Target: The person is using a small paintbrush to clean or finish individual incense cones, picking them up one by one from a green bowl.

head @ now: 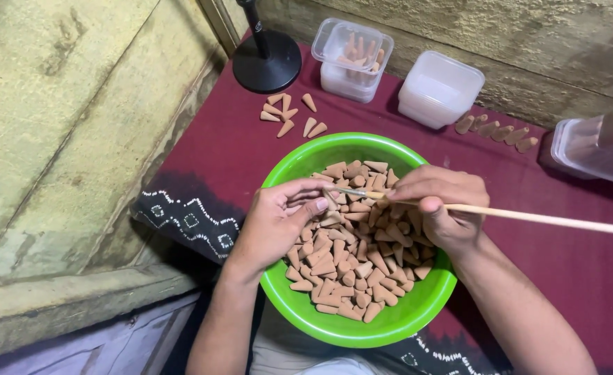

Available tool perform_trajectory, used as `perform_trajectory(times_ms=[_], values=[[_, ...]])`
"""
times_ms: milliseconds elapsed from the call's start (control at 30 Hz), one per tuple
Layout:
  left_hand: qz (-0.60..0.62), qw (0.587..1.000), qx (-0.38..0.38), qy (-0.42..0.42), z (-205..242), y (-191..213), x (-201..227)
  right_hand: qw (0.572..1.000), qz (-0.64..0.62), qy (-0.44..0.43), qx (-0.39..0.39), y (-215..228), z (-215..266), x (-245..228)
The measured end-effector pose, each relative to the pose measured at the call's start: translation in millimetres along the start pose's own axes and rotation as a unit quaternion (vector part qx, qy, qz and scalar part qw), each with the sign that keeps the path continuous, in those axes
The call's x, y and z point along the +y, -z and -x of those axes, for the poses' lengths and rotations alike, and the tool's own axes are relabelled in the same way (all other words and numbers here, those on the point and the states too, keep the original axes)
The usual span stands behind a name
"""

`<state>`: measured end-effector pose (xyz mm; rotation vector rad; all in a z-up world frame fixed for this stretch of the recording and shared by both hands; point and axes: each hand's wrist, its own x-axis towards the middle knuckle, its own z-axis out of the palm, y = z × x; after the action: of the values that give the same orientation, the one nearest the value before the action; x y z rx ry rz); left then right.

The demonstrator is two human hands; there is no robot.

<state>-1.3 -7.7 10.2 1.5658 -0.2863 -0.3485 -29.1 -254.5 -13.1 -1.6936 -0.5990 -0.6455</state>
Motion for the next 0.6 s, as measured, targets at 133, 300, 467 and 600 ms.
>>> perform_trajectory(times_ms=[133, 300, 467, 600], values=[[0.0, 1.0, -0.005, 0.006, -0.3, 1.2, -2.5, 0.999, -0.028, -0.006, -0.015, 2.9, 7.2, 8.1], [-0.002, 1.0, -0.001, 0.008, 1.3, 0.5, 0.7, 1.0, 0.008, -0.001, -0.007, -0.3, -1.2, -0.9], [0.0, 1.0, 0.0, -0.001, -0.9, -1.0, -12.2, 1.0, 0.011, -0.003, -0.009, 8.0, 7.4, 11.9], [0.012, 1.0, 0.012, -0.006, -0.8, 0.2, 0.2, 1.0, 0.003, 0.002, -0.01, -1.2, -1.5, 2.7]])
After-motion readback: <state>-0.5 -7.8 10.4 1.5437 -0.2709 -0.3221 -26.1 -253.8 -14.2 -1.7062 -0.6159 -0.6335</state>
